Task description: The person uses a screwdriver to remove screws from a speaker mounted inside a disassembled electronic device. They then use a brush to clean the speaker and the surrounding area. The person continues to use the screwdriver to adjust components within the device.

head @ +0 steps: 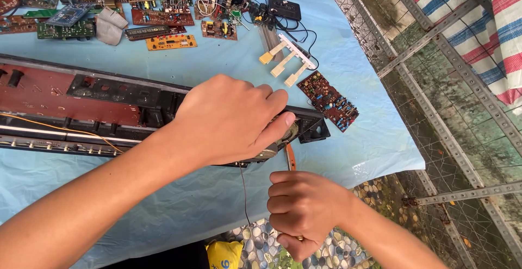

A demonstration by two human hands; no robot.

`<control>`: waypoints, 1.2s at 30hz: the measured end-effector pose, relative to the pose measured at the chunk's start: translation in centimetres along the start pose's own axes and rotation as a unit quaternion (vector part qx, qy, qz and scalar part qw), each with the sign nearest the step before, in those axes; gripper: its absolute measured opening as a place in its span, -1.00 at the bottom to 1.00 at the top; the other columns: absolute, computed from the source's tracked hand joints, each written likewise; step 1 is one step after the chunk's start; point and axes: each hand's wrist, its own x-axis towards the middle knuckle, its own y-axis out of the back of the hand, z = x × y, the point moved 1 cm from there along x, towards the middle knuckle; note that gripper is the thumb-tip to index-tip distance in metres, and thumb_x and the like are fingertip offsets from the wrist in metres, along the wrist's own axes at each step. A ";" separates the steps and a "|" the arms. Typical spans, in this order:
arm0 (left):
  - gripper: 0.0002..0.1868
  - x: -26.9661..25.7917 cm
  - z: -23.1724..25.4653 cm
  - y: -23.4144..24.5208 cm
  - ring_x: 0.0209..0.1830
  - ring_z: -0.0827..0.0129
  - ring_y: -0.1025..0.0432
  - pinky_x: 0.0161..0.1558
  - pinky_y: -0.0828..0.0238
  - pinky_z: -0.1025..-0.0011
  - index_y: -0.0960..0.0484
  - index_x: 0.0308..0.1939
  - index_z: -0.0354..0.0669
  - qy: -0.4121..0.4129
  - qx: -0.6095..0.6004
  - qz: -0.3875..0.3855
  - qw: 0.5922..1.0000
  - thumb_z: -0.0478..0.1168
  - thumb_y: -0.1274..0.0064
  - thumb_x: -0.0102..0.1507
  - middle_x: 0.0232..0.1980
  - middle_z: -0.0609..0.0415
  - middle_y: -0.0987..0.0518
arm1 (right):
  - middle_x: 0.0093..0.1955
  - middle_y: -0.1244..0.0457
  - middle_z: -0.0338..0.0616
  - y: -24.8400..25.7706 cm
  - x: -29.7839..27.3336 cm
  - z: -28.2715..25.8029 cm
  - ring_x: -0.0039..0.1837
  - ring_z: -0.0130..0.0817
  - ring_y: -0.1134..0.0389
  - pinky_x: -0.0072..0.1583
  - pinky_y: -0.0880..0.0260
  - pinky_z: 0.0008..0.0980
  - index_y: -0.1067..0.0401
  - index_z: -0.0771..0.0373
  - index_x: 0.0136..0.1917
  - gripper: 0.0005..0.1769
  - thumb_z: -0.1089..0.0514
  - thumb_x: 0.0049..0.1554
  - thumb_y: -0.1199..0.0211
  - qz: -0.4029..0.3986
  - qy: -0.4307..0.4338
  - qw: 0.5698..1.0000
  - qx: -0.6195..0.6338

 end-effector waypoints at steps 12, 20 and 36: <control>-0.52 0.1 0.2 -0.7 -0.68 0.09 -0.42 -0.69 -0.23 0.14 -0.52 -0.15 -0.08 -0.011 -0.008 0.028 1.000 0.13 0.38 0.53 -0.51 0.12 -0.53 | -0.52 0.16 -0.22 -0.1 0.8 -0.3 -0.47 -0.25 0.21 -0.25 0.10 -0.19 -0.05 0.18 -0.52 -0.57 0.06 0.12 -0.04 -0.076 -0.032 0.996 -0.028; -0.68 0.3 0.5 -2.2 -0.72 0.17 -0.37 -0.70 -0.19 0.19 -0.49 -0.26 -0.07 -0.018 -0.007 0.142 0.990 -0.01 0.25 0.45 -0.55 0.16 -0.48 | -0.46 0.22 -0.22 2.6 3.6 -4.3 -0.44 -0.32 0.22 -0.23 0.21 -0.28 -0.01 0.16 -0.52 -0.39 0.02 0.37 0.27 0.144 -0.032 0.988 -0.041; -0.82 0.6 1.0 -3.1 -0.79 0.23 -0.23 -0.74 -0.08 0.23 -0.38 -0.42 -0.04 -0.005 -0.040 0.195 0.980 -0.10 0.15 0.24 -0.63 0.20 -0.35 | -0.46 0.32 -0.24 2.8 5.4 -3.2 -0.43 -0.38 0.31 -0.24 0.31 -0.30 0.13 0.15 -0.54 -0.35 0.00 0.38 0.27 0.297 -0.006 0.949 -0.108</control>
